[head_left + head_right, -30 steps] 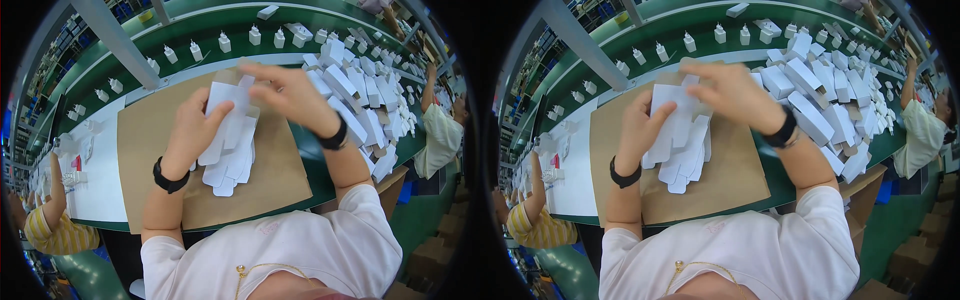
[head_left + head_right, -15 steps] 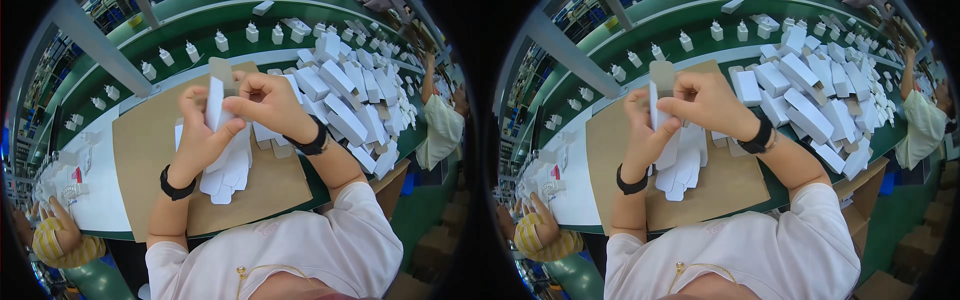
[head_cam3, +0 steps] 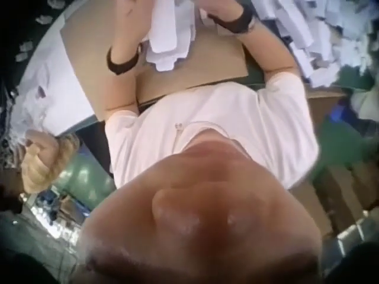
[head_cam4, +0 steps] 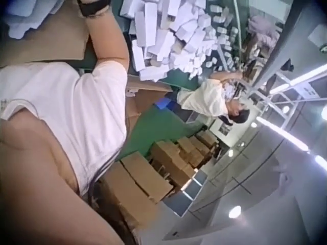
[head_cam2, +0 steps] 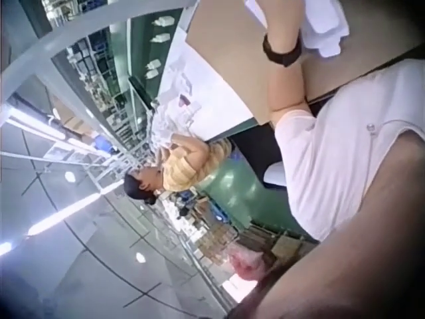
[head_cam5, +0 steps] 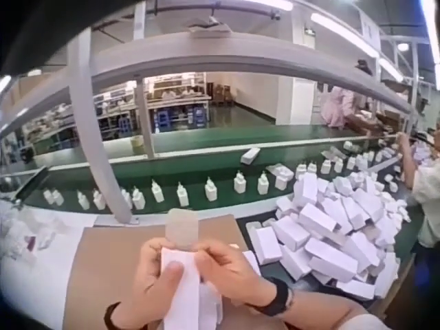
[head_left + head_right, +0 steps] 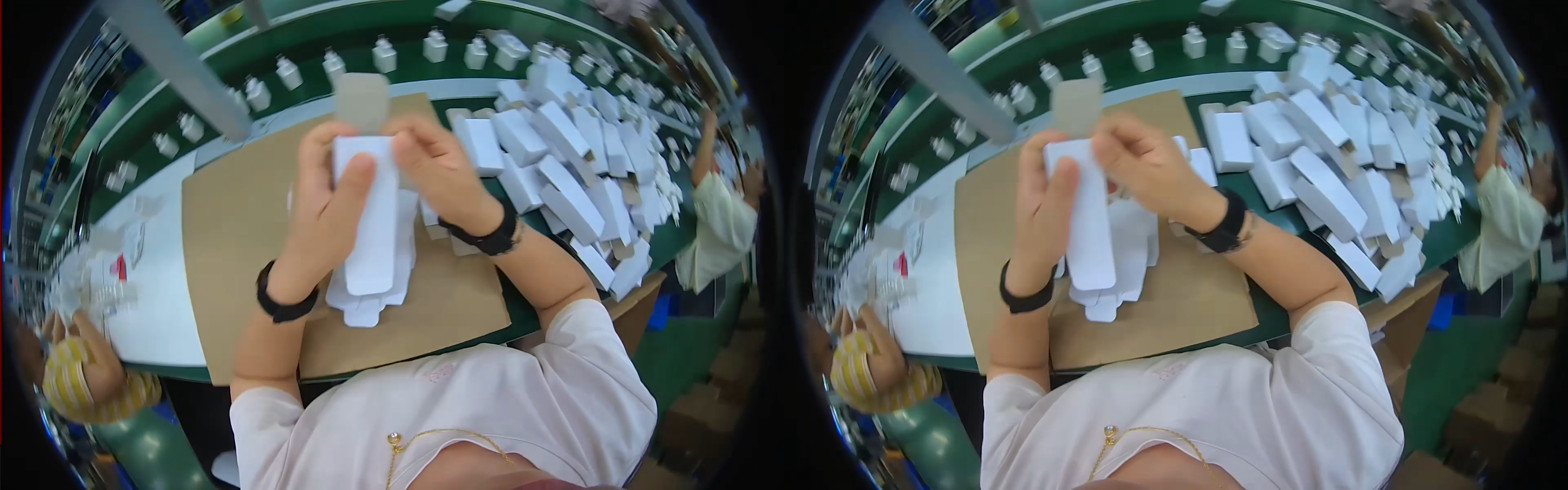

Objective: The person folds white cardboard boxes by hand, one at a time, and places each completed box onto a pile on the assembly line. After folding several boxes, the person moves the stack of flat cardboard sheets to reach more underneath.

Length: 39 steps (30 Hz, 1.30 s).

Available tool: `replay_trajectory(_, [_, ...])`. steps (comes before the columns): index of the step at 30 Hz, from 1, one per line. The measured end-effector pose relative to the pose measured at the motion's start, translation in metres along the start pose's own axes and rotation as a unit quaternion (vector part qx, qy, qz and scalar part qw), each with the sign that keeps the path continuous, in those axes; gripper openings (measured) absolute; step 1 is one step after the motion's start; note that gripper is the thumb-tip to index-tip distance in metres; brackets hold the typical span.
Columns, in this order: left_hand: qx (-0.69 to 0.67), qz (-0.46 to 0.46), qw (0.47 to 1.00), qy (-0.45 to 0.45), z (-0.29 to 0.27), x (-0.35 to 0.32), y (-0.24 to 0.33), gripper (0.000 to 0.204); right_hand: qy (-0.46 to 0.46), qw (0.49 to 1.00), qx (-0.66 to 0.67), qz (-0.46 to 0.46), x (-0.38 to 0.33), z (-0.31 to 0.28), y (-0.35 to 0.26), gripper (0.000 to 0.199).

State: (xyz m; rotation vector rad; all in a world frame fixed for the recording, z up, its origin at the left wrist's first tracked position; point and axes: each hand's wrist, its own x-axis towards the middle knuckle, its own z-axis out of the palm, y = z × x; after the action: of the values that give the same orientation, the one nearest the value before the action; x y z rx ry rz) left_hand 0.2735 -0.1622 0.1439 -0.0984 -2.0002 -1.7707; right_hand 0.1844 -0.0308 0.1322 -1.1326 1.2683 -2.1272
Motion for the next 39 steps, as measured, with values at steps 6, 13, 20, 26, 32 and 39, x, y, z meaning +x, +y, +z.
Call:
replay_trajectory(6, [-0.094,-0.061,0.992,-0.049,-0.007,0.008,-0.007,0.046,0.026,0.987,-0.132,-0.083,0.001,0.006,-0.008,0.02])
replay_trajectory(13, [0.001,-0.015,0.992,-0.123,-0.017,0.002,-0.01,0.07,-0.034,0.976,-0.209,-0.04,0.008,-0.011,-0.024,0.023])
replay_trajectory(20, [0.004,-0.017,0.993,-0.119,-0.016,0.003,-0.003,0.071,-0.037,0.962,-0.263,0.058,0.009,-0.015,-0.033,0.027])
replay_trajectory(26, [-0.031,-0.039,0.996,-0.07,-0.013,0.005,-0.007,0.069,-0.049,0.944,-0.307,0.109,0.007,-0.01,-0.038,0.031])
replay_trajectory(32, [0.486,-0.046,0.866,-0.106,-0.036,-0.002,-0.014,0.07,0.255,0.73,-0.606,-0.19,0.053,-0.097,-0.103,0.035])
replay_trajectory(39, [0.464,-0.172,0.839,-0.225,-0.028,0.005,-0.012,0.067,0.375,0.612,-0.65,-0.25,0.035,-0.159,-0.124,0.028])
